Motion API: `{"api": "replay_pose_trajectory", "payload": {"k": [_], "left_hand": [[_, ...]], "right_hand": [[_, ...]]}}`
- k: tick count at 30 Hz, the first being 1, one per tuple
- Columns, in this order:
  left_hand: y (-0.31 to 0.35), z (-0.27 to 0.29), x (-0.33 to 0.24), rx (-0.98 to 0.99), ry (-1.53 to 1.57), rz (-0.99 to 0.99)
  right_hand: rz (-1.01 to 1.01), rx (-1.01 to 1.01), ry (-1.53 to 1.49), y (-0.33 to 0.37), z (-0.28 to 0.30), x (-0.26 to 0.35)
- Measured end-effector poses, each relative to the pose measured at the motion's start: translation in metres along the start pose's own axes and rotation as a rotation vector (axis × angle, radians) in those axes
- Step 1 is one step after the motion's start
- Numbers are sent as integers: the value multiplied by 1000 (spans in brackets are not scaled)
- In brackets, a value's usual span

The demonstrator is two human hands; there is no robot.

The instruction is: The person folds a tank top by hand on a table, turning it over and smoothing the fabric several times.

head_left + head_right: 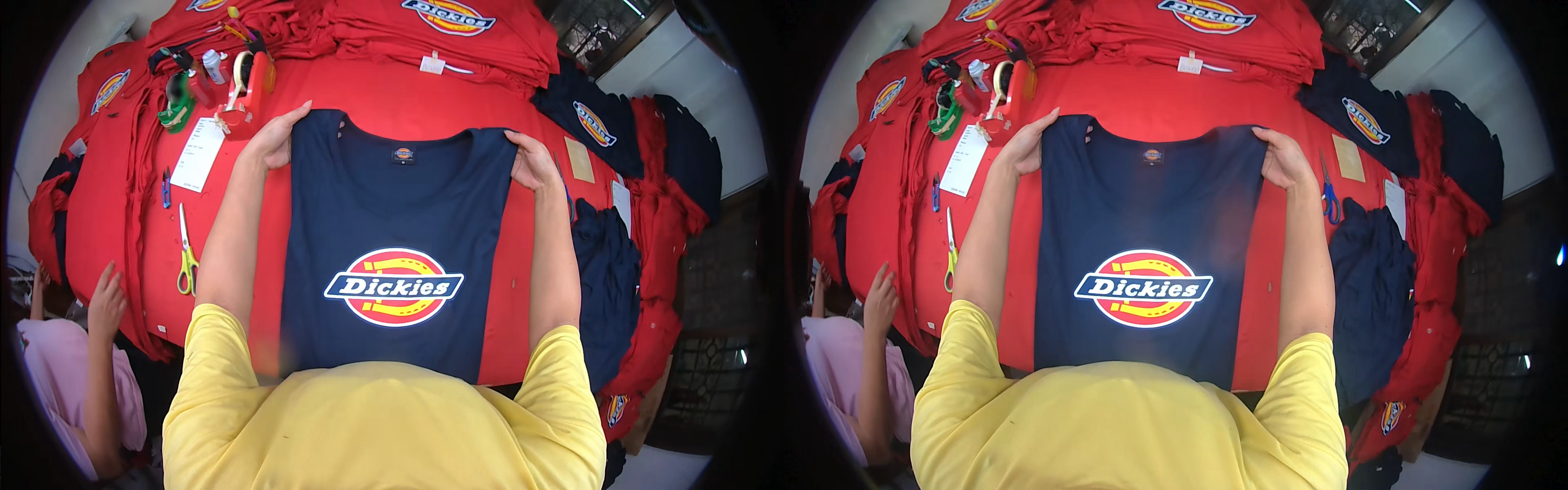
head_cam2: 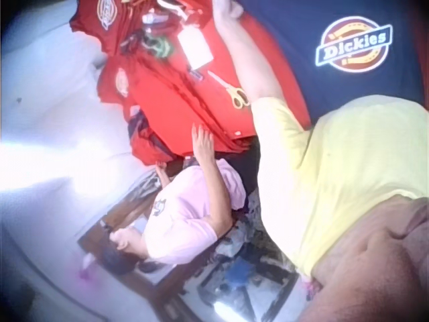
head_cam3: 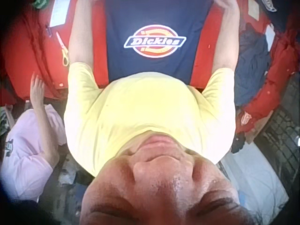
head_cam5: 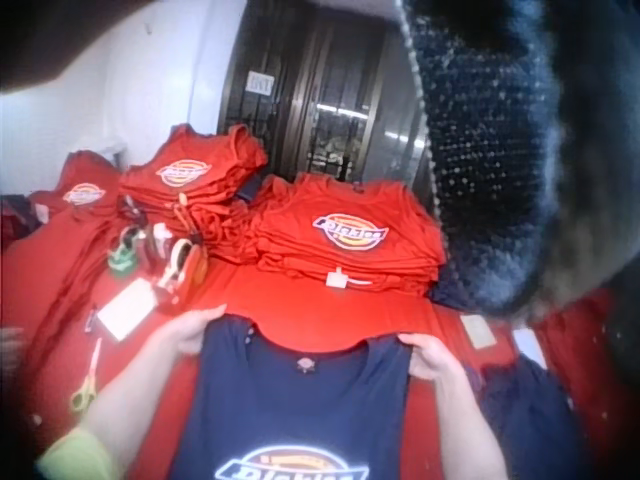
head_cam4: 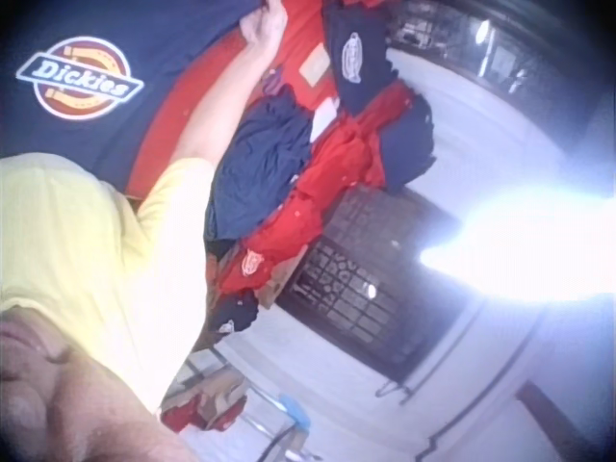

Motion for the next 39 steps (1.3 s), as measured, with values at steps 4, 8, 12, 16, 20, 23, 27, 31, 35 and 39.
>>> {"api": "replay_pose_trajectory", "payload": {"k": [4, 8, 12, 16, 20, 23, 27, 31, 35, 39], "left_hand": [[11, 7, -12, 133, 206, -138], [16, 0, -17, 141, 136, -191], [13, -5, -5, 25, -44, -144], [6, 15, 20, -173, -386, 110], [28, 22, 0, -349, -719, 171], [29, 26, -2, -321, -565, -44], [-6, 18, 26, -243, -393, -52], [-3, 36, 25, -380, -395, -40], [7, 50, 11, -528, -876, 139], [-11, 30, 27, -785, -1406, -637]], "right_hand": [[135, 145, -269, 6, -3, 7], [159, 162, -230, 10, -3, 8], [105, -45, -26, 0, -1, -11], [-186, -220, 229, -11, 21, -42], [6, -642, 737, 0, 39, -22], [664, -688, 1254, -18, 3, -38], [705, -543, 1762, -56, -38, -85], [650, -821, 1691, -70, 1, -85], [545, -880, 1697, -74, 5, -84], [524, -856, 1708, -73, 2, -86]]}}
Point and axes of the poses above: each hand's wrist, its own y-axis away from the middle knuckle, its own z-axis out of the back of the hand, x = y × z, the point moved 1 cm from there along -y, towards the middle knuckle, and after that the axes turned 2 degrees about -y, right-handed, at the moved point
